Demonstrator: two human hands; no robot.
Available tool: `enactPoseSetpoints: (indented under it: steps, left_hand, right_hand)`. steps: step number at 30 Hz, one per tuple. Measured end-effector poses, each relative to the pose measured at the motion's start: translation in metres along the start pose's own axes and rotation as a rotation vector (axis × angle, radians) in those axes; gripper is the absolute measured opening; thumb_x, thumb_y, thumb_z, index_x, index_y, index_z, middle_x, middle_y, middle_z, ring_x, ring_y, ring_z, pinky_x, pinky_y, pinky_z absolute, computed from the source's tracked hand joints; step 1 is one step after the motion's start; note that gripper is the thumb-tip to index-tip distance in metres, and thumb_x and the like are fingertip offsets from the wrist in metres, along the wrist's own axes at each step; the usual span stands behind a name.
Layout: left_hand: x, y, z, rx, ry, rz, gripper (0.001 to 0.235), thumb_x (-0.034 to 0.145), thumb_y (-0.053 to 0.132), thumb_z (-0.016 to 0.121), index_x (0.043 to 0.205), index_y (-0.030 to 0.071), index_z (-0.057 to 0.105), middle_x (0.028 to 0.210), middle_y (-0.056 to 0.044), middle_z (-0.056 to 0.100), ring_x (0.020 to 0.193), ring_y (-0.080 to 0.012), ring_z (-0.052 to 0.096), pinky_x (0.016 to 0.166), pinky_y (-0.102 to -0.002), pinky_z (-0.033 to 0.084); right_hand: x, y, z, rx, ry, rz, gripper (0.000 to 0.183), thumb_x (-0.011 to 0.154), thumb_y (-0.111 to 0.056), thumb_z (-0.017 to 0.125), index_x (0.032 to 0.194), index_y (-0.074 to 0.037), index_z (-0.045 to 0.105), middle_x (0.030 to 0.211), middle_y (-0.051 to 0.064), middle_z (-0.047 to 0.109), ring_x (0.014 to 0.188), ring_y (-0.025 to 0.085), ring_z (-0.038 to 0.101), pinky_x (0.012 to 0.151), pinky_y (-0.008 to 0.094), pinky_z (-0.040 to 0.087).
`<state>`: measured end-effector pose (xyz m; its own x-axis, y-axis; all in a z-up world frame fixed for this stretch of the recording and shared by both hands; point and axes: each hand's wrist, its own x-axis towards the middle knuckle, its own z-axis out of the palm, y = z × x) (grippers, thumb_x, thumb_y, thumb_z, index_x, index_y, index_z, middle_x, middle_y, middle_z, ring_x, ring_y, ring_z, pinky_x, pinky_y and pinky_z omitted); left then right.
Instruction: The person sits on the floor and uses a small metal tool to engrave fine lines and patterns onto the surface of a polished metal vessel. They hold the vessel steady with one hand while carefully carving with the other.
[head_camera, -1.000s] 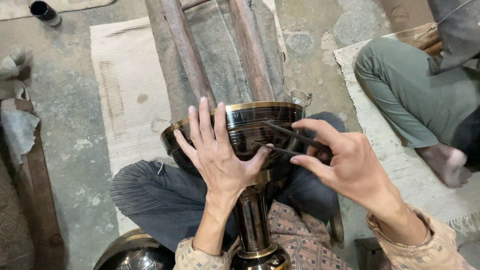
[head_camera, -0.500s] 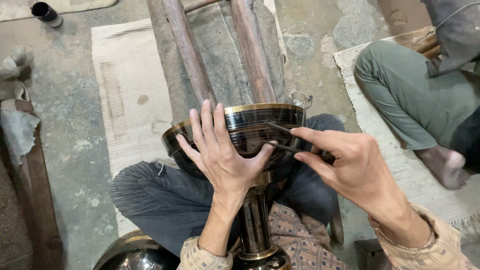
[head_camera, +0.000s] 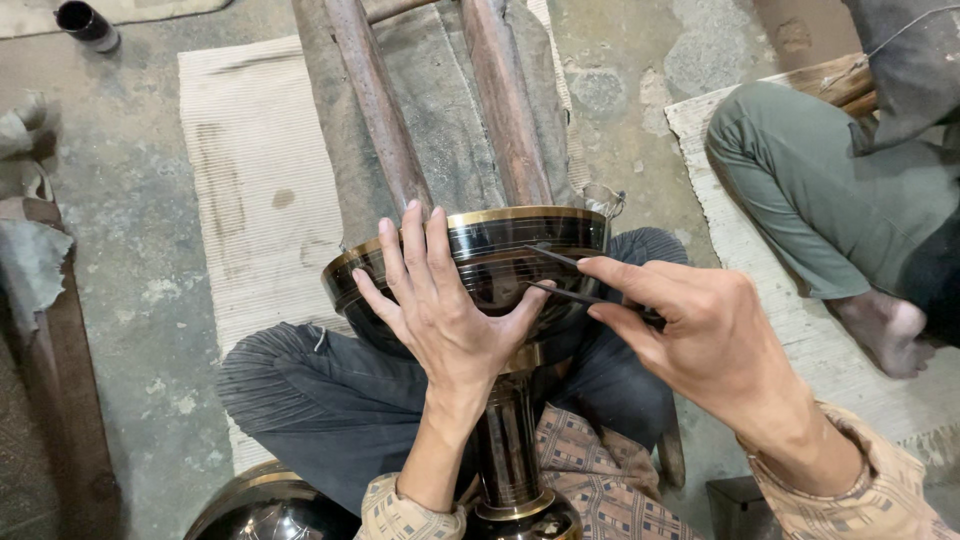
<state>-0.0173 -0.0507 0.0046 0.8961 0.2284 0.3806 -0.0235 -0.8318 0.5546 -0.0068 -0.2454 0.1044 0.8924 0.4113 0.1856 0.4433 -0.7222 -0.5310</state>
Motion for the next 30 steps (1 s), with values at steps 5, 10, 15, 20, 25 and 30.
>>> enactPoseSetpoints:
  steps: [5,10,15,20,25,30]
  left_hand:
    - [0.000,0.000,0.000,0.001,0.015,0.008,0.118,0.059,0.058,0.094,0.149,0.004,0.041,0.158,-0.017,0.042,0.151,-0.0427,0.030,0.116,-0.076,0.015]
    - [0.000,0.000,-0.003,-0.010,0.005,0.031,0.116,0.061,0.057,0.093,0.150,0.004,0.040,0.157,-0.019,0.042,0.150,-0.0436,0.031,0.116,-0.075,0.014]
    - [0.008,-0.024,-0.019,-0.094,-0.064,0.177,0.108,0.068,0.061,0.087,0.150,0.006,0.042,0.153,-0.018,0.047,0.148,-0.0401,0.038,0.121,-0.070,0.016]
    - [0.016,-0.056,-0.032,-0.237,-0.066,0.207,0.092,0.073,0.047,0.077,0.147,0.003,0.047,0.149,-0.019,0.051,0.146,-0.0396,0.043,0.125,-0.062,0.021]
    - [0.016,-0.067,-0.026,-0.342,-0.002,0.174,0.073,0.072,0.033,0.071,0.138,0.004,0.057,0.135,-0.019,0.059,0.131,-0.0385,0.052,0.119,-0.051,0.034]
    - [0.015,-0.067,-0.025,-0.370,0.022,0.168,0.071,0.069,0.027,0.068,0.136,0.005,0.059,0.132,-0.019,0.060,0.129,-0.0395,0.053,0.118,-0.051,0.036]
  right_hand:
    - [0.002,-0.005,-0.001,-0.044,-0.021,0.015,0.043,0.076,-0.013,0.082,0.118,-0.011,0.073,0.080,0.011,0.073,0.061,0.028,0.069,0.052,0.038,0.051]
    - [0.008,-0.013,-0.005,-0.113,-0.065,-0.015,0.046,0.078,-0.014,0.080,0.123,-0.011,0.069,0.074,0.014,0.070,0.062,0.034,0.067,0.052,0.044,0.050]
    - [0.017,-0.021,-0.008,-0.171,-0.223,0.010,0.047,0.081,-0.011,0.074,0.127,-0.008,0.065,0.067,0.014,0.071,0.055,0.033,0.068,0.050,0.045,0.052]
    - [0.022,-0.030,-0.007,-0.327,-0.298,-0.033,0.048,0.082,-0.008,0.065,0.130,-0.011,0.066,0.063,0.013,0.069,0.058,0.034,0.069,0.053,0.048,0.053]
    - [0.019,-0.046,0.004,-0.474,-0.443,-0.033,0.062,0.080,-0.005,0.061,0.142,-0.012,0.062,0.082,0.012,0.071,0.062,0.033,0.071,0.053,0.044,0.056]
    - [0.019,-0.070,0.027,-0.617,-0.471,-0.100,0.052,0.079,-0.006,0.063,0.131,0.000,0.062,0.077,0.018,0.068,0.062,0.033,0.071,0.047,0.040,0.058]
